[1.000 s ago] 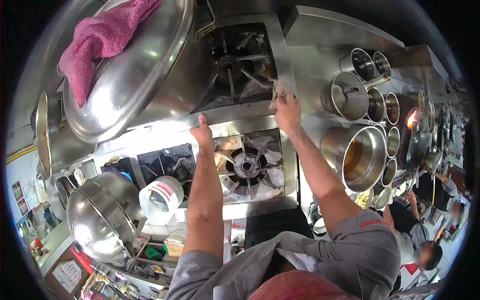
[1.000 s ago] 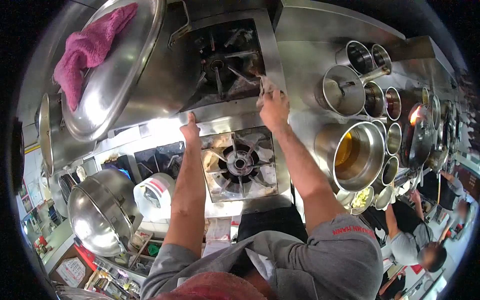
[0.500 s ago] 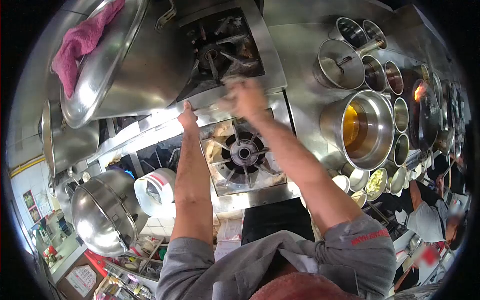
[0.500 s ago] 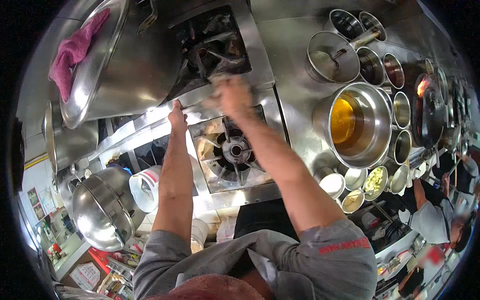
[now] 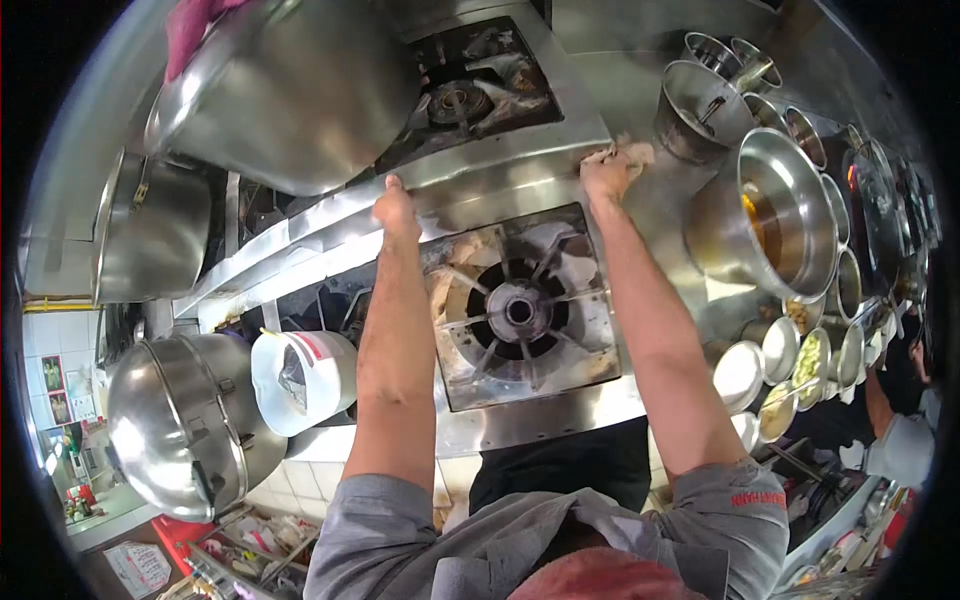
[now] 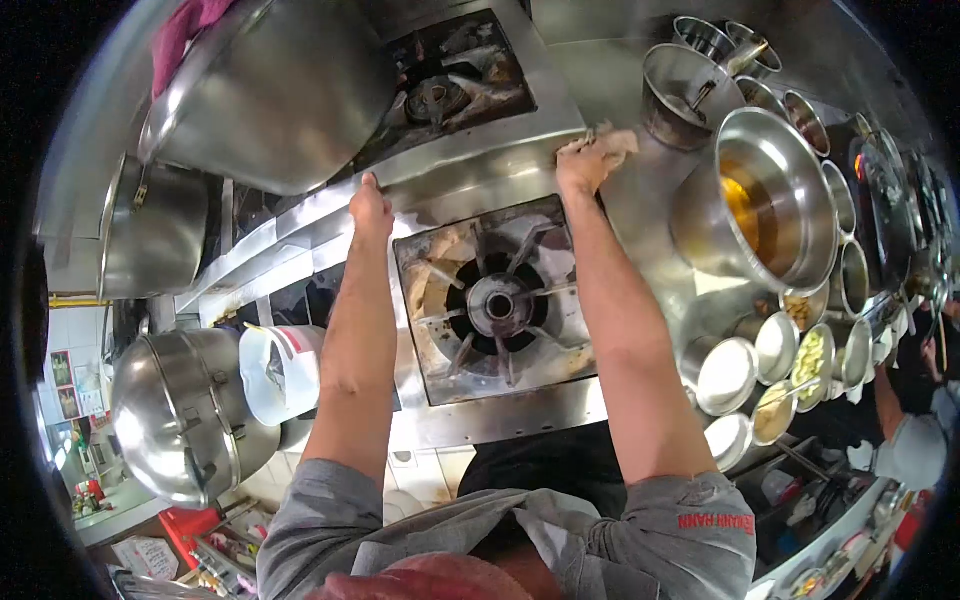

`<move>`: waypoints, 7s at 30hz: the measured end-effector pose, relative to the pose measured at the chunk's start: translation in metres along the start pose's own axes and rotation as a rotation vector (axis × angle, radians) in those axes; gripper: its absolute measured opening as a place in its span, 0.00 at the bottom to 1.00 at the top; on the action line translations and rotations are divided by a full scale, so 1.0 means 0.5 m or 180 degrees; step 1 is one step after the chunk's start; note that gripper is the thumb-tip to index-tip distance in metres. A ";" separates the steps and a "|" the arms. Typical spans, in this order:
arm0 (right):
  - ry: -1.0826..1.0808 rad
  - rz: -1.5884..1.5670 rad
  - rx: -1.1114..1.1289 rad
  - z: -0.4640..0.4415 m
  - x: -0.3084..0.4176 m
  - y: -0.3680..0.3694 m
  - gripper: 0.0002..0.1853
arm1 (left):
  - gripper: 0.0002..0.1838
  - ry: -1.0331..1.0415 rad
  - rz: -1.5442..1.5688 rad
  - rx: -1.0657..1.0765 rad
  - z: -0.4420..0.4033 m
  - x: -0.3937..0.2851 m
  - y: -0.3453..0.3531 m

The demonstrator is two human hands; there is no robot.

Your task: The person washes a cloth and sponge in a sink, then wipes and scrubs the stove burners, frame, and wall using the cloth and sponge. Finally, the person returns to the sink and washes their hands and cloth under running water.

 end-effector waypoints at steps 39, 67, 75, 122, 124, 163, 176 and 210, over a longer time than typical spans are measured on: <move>-0.3127 0.1363 -0.0348 0.366 0.391 0.005 0.27 | 0.06 0.1356 -0.1555 0.1131 0.442 0.082 -1.025; -0.2622 0.2556 0.0490 -0.437 0.344 0.374 0.18 | 0.08 -0.0862 -0.0470 -0.0963 0.445 0.185 -0.863; -0.2798 0.3064 0.1449 -0.280 0.285 0.124 0.14 | 0.13 -0.0561 -0.0497 -0.0668 0.443 0.218 -0.919; -0.3115 0.1834 0.2190 0.673 0.383 0.115 0.16 | 0.28 -0.0552 -0.1754 0.0515 0.430 0.466 -1.175; -0.3099 0.1858 0.2733 0.755 0.377 -0.060 0.13 | 0.23 -0.0686 -0.1834 0.0812 0.447 0.502 -1.214; 0.2540 -0.2319 0.5116 0.790 0.271 -0.165 0.30 | 0.09 0.3116 -0.3789 0.0114 0.418 -0.167 -0.717; 0.2315 -0.2578 0.5376 1.060 0.198 -0.221 0.27 | 0.07 0.3462 -0.3441 0.0995 0.574 -0.112 -0.945; 0.2012 0.0100 0.8741 2.748 1.087 0.259 0.27 | 0.06 0.1590 -0.3793 -0.2731 0.230 -0.498 -2.488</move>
Point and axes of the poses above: each hand's wrist, its own z-axis away from the middle knuckle, its own y-axis out of the palm, x = y × z, the point moved 2 cm from there along -z, towards the middle knuckle, and after that the axes turned 11 degrees about z, right-handed, at the moved point
